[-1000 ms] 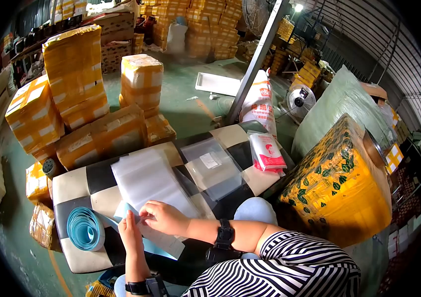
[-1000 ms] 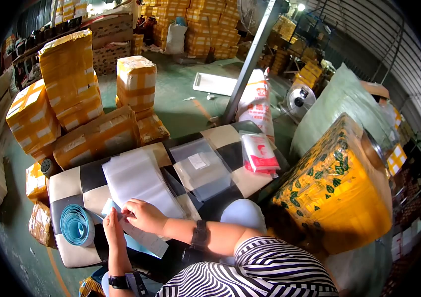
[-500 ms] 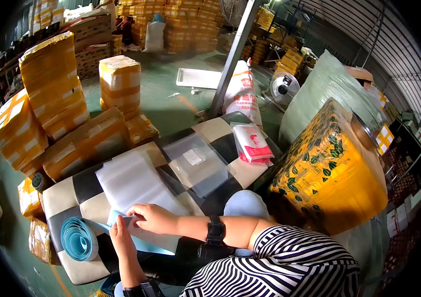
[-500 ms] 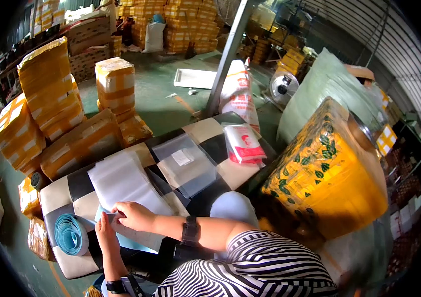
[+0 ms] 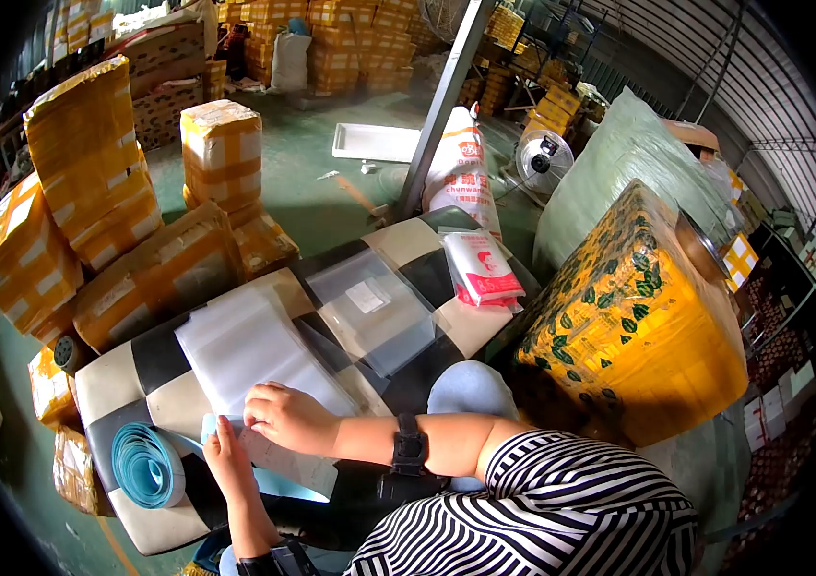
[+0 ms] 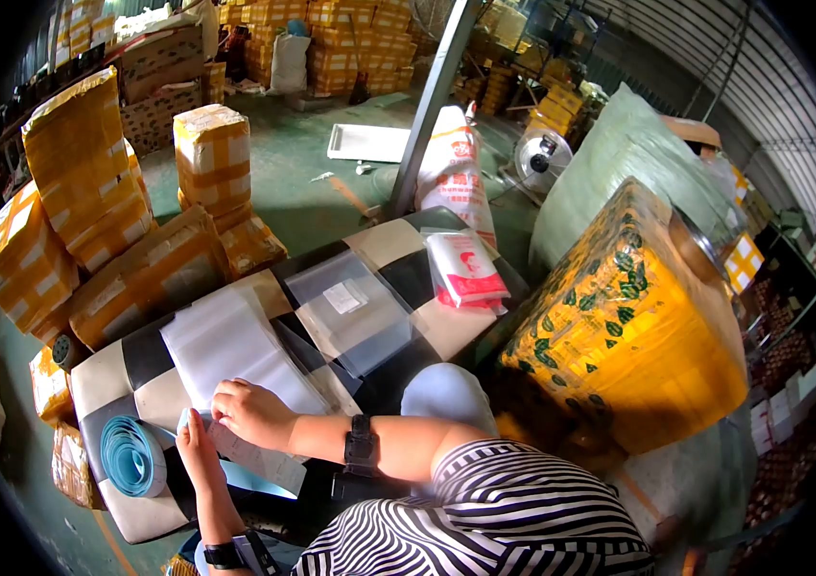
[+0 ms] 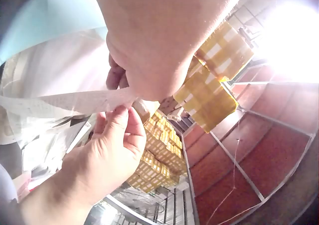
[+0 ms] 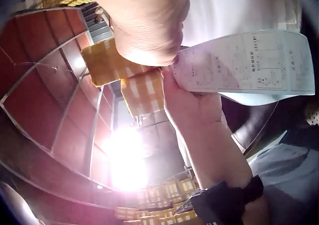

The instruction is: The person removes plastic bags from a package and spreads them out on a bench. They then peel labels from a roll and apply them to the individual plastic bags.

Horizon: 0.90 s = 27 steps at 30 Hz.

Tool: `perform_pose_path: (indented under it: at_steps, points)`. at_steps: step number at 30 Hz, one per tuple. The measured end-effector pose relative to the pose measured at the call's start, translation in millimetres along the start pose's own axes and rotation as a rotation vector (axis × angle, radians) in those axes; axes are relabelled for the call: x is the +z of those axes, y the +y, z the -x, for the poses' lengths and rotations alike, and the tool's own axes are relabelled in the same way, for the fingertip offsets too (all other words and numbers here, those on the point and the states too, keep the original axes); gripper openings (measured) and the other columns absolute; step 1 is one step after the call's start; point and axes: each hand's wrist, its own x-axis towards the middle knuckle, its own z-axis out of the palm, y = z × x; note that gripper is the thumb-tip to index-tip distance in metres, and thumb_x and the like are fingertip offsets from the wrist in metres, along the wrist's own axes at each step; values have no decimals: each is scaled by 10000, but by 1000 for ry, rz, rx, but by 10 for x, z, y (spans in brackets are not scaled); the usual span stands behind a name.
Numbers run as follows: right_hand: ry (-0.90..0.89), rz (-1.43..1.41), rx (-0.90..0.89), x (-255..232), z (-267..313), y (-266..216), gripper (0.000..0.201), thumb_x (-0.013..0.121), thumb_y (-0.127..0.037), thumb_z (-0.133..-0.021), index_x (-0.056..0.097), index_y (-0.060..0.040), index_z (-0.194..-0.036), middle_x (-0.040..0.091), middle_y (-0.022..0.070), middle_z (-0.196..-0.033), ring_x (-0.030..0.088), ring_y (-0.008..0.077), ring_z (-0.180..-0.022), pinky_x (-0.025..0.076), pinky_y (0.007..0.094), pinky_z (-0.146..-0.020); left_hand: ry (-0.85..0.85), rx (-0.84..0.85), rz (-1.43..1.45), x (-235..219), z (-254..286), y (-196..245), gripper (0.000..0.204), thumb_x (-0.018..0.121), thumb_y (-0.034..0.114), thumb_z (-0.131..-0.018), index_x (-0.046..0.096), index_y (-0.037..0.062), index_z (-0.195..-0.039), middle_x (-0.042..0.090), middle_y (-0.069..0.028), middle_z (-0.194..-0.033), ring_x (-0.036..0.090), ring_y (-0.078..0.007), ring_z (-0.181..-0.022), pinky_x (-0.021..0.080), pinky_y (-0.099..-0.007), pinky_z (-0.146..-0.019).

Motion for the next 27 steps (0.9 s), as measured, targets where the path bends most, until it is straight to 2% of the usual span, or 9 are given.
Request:
perform_pose_path:
  at_steps: [7,10,11,14,17,19,21,24,27]
  points:
    - [129,128,-423,-163,-12,-80,113,627,-42,-695,550,-60,-775,551,77,-864,538,232,-829,436,309,-727,97,-49,259,-5,-33,-95,283,503,261,-895,581,45,-729,464,44,-636,363,-39,-568,256,-206,-479]
    - [161,-44,-362,-288,-46,-19,143,607,7,-729,535,-54,-836,558,83,-855,545,222,-779,447,280,-702,81,-236,358,-101,-44,-107,299,492,299,-883,587,34,-785,447,42,-639,363,-56,-547,277,-217,-477]
    - [193,-113,-340,-336,-59,37,146,596,20,-749,524,-53,-853,558,80,-844,548,211,-758,450,270,-691,83,-147,309,-95,-54,-177,300,484,293,-887,590,30,-789,479,24,-655,395,-70,-560,299,-224,-483]
    - [345,-227,-14,-538,-132,228,79,540,6,-801,519,-41,-862,552,44,-787,541,154,-775,447,260,-686,-7,-118,99,-35,4,-28,381,469,318,-899,586,-22,-772,537,5,-656,473,-83,-599,374,-238,-519]
    - [316,-323,287,-682,-338,682,45,533,-20,-835,508,-26,-872,541,10,-774,495,73,-710,430,213,-656,-207,-26,-586,105,82,2,398,495,302,-880,593,-3,-645,533,-99,-570,501,-230,-539,389,-315,-507]
    - [241,-607,383,-551,-434,1064,54,541,-8,-825,510,-24,-866,539,2,-768,488,69,-675,426,208,-631,-451,377,-804,195,169,38,380,538,287,-843,580,12,-584,492,-137,-564,519,-324,-617,424,-362,-611]
    - [36,-611,624,-420,-531,1199,71,563,-7,-810,513,-28,-857,541,7,-728,499,72,-641,420,198,-591,-526,602,-921,283,264,-153,345,570,302,-796,602,22,-597,544,-140,-791,481,-310,-965,333,-443,-916]
    - [-51,-528,708,-106,-665,1354,139,622,-35,-768,521,-13,-861,556,24,-730,509,84,-630,426,210,-573,-620,581,-1052,307,346,-271,319,556,344,-786,679,58,-719,535,-135,-1056,328,-323,-1211,234,-516,-984]
    - [-96,-407,619,172,-737,1552,138,619,-37,-776,514,-26,-865,552,12,-734,517,73,-660,427,203,-587,-600,618,-1019,303,332,-284,306,559,342,-781,682,71,-714,538,-133,-1043,334,-325,-1207,208,-508,-1001]
